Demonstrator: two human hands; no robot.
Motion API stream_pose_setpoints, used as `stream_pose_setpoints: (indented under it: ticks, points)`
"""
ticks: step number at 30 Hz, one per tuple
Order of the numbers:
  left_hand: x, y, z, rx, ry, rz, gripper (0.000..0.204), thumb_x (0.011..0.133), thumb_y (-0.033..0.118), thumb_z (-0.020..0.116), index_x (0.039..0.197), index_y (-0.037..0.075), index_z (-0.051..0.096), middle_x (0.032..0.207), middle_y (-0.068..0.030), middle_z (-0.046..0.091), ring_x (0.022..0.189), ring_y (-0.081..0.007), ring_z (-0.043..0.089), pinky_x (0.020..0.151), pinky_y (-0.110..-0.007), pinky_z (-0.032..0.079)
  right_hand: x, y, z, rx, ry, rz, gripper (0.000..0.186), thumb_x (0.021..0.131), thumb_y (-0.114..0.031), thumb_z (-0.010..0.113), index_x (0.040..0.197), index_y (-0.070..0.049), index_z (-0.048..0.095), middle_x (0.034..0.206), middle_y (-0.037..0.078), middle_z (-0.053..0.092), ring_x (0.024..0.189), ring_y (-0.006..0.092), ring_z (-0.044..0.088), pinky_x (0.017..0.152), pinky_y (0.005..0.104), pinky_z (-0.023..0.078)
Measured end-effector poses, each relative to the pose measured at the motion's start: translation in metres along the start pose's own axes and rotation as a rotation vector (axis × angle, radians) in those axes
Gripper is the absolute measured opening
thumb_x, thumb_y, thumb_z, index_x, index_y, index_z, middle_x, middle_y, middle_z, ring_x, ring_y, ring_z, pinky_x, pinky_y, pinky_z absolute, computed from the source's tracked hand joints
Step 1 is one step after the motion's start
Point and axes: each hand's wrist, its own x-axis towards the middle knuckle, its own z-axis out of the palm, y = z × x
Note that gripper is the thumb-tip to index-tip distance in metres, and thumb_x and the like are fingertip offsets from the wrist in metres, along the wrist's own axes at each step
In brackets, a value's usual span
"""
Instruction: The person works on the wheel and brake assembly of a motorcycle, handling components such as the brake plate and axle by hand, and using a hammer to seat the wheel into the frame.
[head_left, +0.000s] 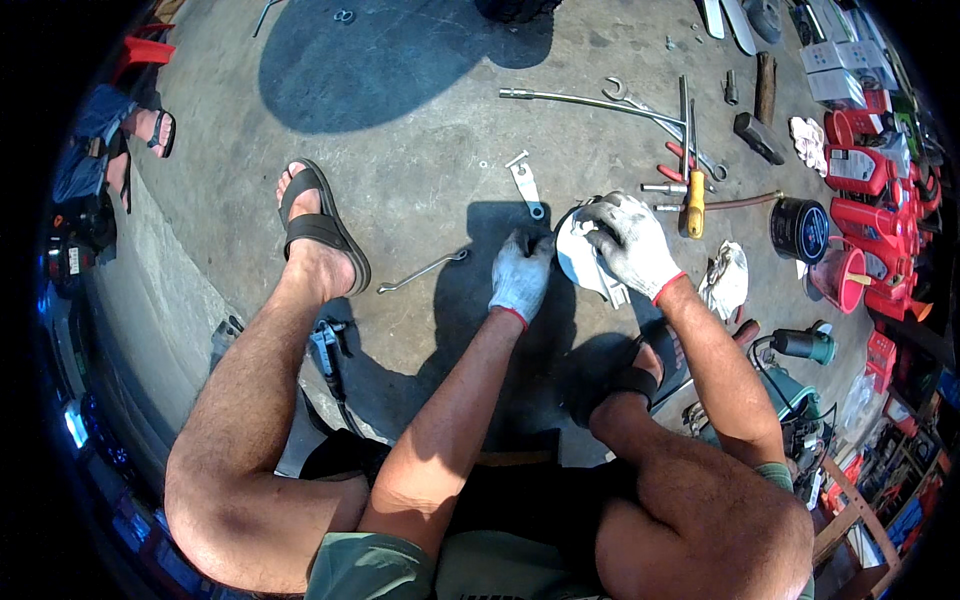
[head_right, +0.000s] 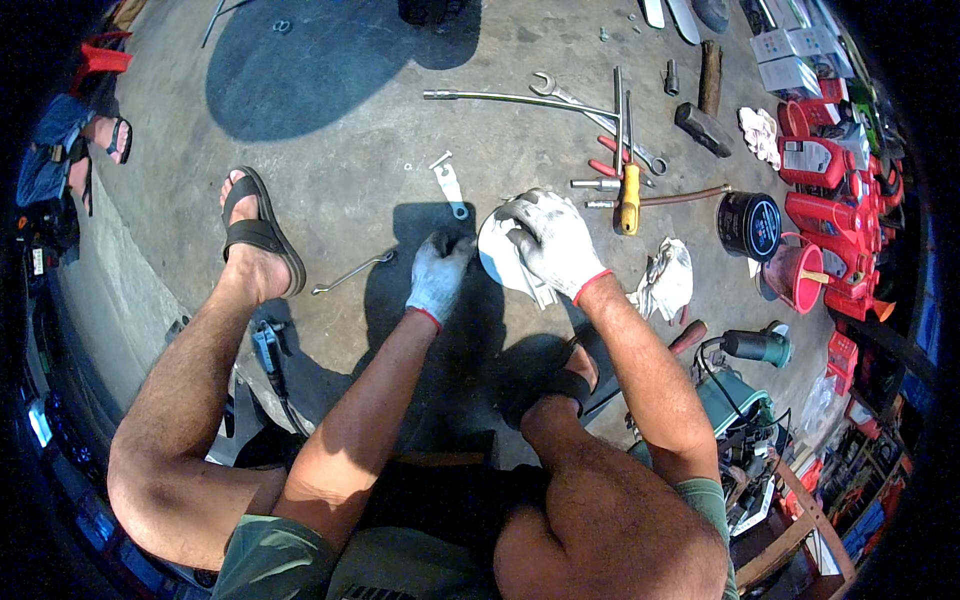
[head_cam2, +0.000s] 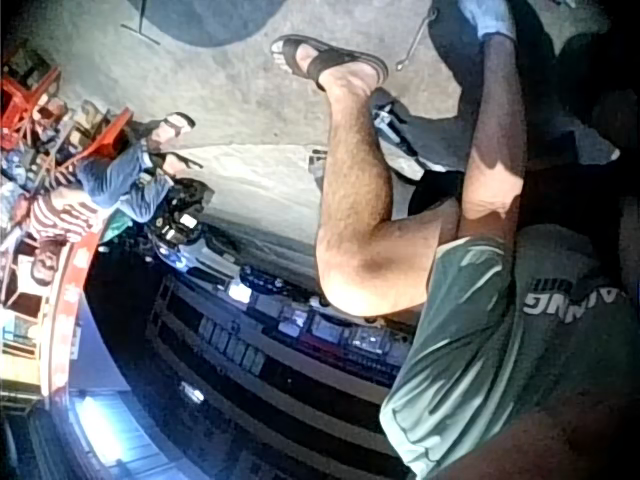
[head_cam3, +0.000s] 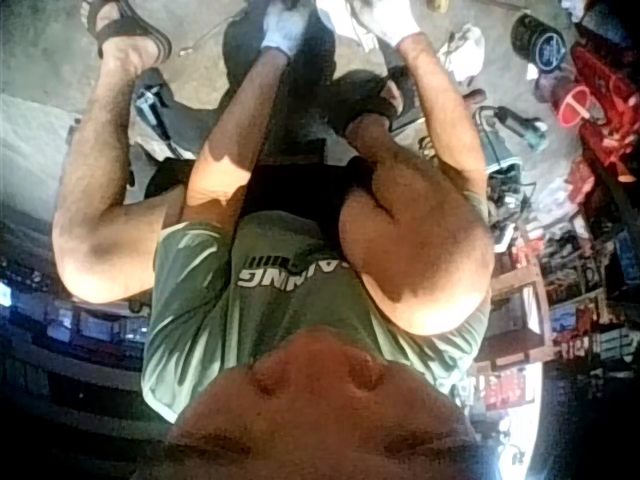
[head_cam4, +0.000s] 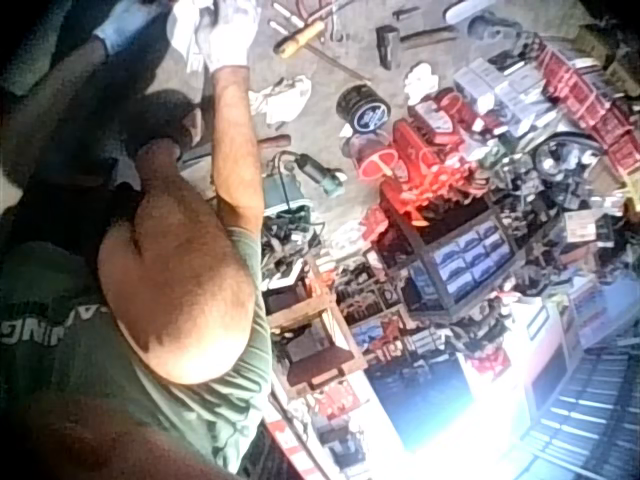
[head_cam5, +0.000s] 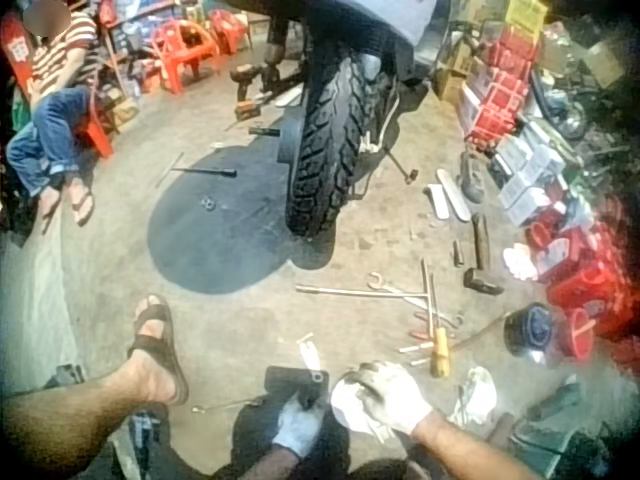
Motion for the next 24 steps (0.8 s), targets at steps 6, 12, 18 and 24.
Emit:
stream_pose_setpoints:
  ticks: [6, 12, 18, 24]
  points:
    - [-0.003, 0.004, 0.001, 0.036, 0.038, 0.023, 0.026, 0.090, 0.015, 0.063, 0.110, -0.001, 0.063, 0.104, -0.0161, 0.069, 0.096, -0.0258, 0.065, 0.086, -0.036, 0.049, 0.002, -0.003, 0.000, -0.014, -0.037, 0.063, 0.026, 0.078, -0.009, 0.063, 0.103, -0.010, 0.065, 0.106, 0.013, 0.063, 0.106, 0.0335, 0.057, 0.093, 0.0441, 0.044]
    - [-0.007, 0.020, 0.009, 0.160, 0.168, 0.173, 0.032, 0.086, 0.025, 0.068, 0.109, 0.005, 0.064, 0.106, -0.0171, 0.066, 0.102, -0.0318, 0.064, 0.089, -0.041, 0.049, -0.002, 0.001, 0.001, 0.017, 0.035, 0.076, 0.026, 0.077, -0.009, 0.063, 0.103, -0.008, 0.064, 0.104, 0.014, 0.062, 0.104, 0.0358, 0.056, 0.091, 0.0439, 0.044]
    - [-0.001, 0.028, 0.016, 0.139, 0.112, 0.110, 0.038, 0.084, 0.027, 0.071, 0.113, 0.004, 0.063, 0.108, -0.0190, 0.065, 0.103, -0.0323, 0.063, 0.091, -0.041, 0.049, -0.002, 0.001, 0.004, -0.003, 0.044, 0.057, 0.025, 0.076, -0.009, 0.063, 0.100, -0.005, 0.064, 0.101, 0.017, 0.061, 0.101, 0.0377, 0.056, 0.091, 0.0449, 0.044]
    - [0.007, 0.023, 0.026, 0.063, 0.105, 0.077, 0.035, 0.083, 0.022, 0.072, 0.110, 0.002, 0.065, 0.106, -0.0180, 0.068, 0.099, -0.0303, 0.066, 0.087, -0.039, 0.051, -0.004, 0.003, 0.011, -0.008, 0.111, 0.056, 0.025, 0.075, -0.009, 0.063, 0.100, -0.004, 0.063, 0.101, 0.018, 0.061, 0.102, 0.0385, 0.056, 0.092, 0.0458, 0.044]
